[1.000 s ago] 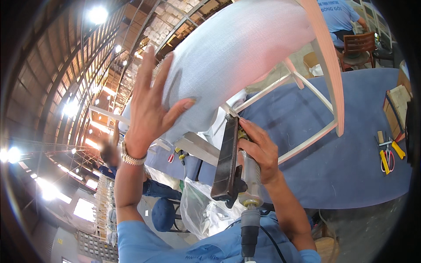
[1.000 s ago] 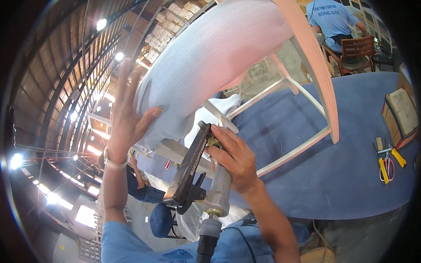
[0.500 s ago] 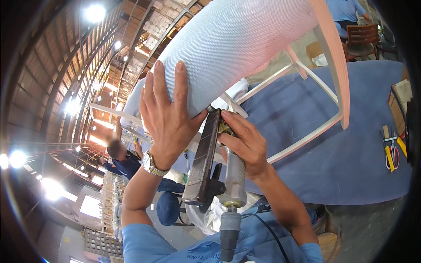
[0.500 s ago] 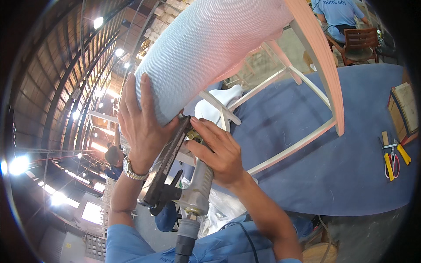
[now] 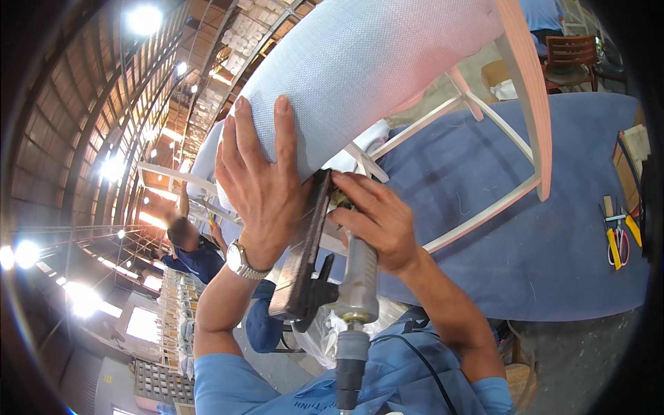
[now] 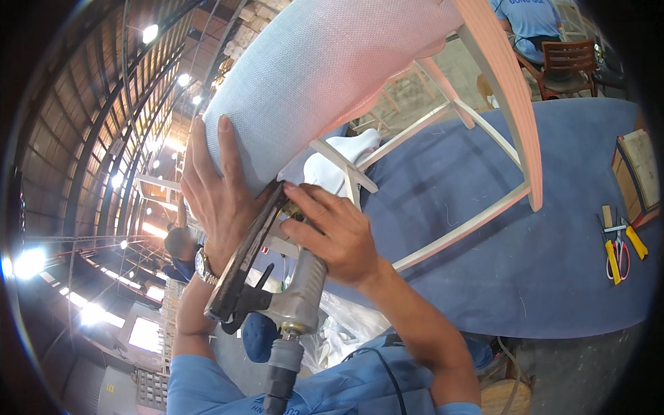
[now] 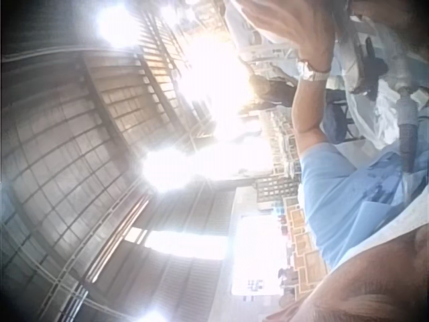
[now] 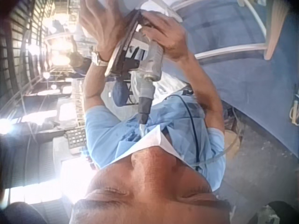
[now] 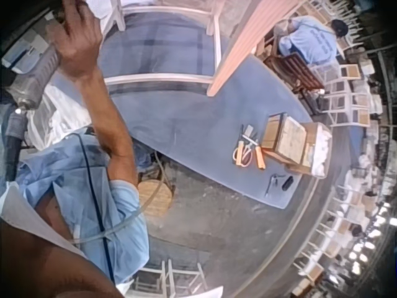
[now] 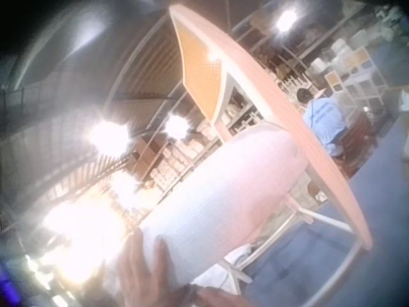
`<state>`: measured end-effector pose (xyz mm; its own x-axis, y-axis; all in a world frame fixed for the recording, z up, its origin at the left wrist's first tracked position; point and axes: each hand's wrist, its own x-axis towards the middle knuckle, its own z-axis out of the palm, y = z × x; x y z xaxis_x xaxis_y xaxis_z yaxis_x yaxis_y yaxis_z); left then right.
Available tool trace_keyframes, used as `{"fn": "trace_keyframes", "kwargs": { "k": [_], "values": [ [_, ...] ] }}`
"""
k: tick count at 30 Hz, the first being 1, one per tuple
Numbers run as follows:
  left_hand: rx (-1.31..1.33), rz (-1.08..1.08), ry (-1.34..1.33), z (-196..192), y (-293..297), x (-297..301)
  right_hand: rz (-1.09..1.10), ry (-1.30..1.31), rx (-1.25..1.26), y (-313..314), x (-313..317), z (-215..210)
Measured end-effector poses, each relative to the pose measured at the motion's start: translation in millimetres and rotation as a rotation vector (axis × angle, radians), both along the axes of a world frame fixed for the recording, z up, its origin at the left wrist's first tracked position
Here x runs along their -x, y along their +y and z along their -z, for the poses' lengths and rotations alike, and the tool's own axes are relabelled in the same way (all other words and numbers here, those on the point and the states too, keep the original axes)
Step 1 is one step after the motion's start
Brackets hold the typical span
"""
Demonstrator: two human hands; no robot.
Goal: The person staples light blue fabric onto a white chair frame using a pneumatic staple gun, then trims excess fabric with scissors and a yellow utility knife. The chair is rotated and repositioned repeatedly to access different edges. The person works at a blue-covered table in a workshop with other chairs and workers visible.
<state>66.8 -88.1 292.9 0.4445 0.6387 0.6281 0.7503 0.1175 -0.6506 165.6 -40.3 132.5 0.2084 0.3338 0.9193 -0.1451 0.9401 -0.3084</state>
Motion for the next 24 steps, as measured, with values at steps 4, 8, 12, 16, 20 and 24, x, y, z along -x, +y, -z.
{"fn": "trace_keyframes", "kwargs": {
  "k": [4, 8, 12, 16, 20, 24],
  "values": [
    [-0.076, -0.043, 0.143, 2.4, 2.2, 14.4, -0.008, -0.032, -0.035, -0.9, 2.2, -2.7],
    [-0.022, 0.041, 0.201, 2.9, 0.5, 16.7, 0.041, -0.059, 0.023, -4.3, 2.9, -5.6],
    [0.312, 0.222, 0.049, -36.3, -24.0, 21.4, 0.035, -0.079, 0.083, -9.1, -7.0, 12.4],
    [0.298, 0.237, -0.057, -72.3, -19.6, 41.0, 0.012, 0.022, 0.122, -12.8, -7.4, 23.1],
    [0.272, 0.163, -0.048, -50.7, -18.8, 41.5, -0.016, 0.040, 0.091, -18.3, -6.1, 13.4],
    [0.179, 0.158, -0.059, -32.7, -16.4, 38.4, -0.043, 0.071, 0.064, -24.3, 3.1, 6.5]
  ]
}}
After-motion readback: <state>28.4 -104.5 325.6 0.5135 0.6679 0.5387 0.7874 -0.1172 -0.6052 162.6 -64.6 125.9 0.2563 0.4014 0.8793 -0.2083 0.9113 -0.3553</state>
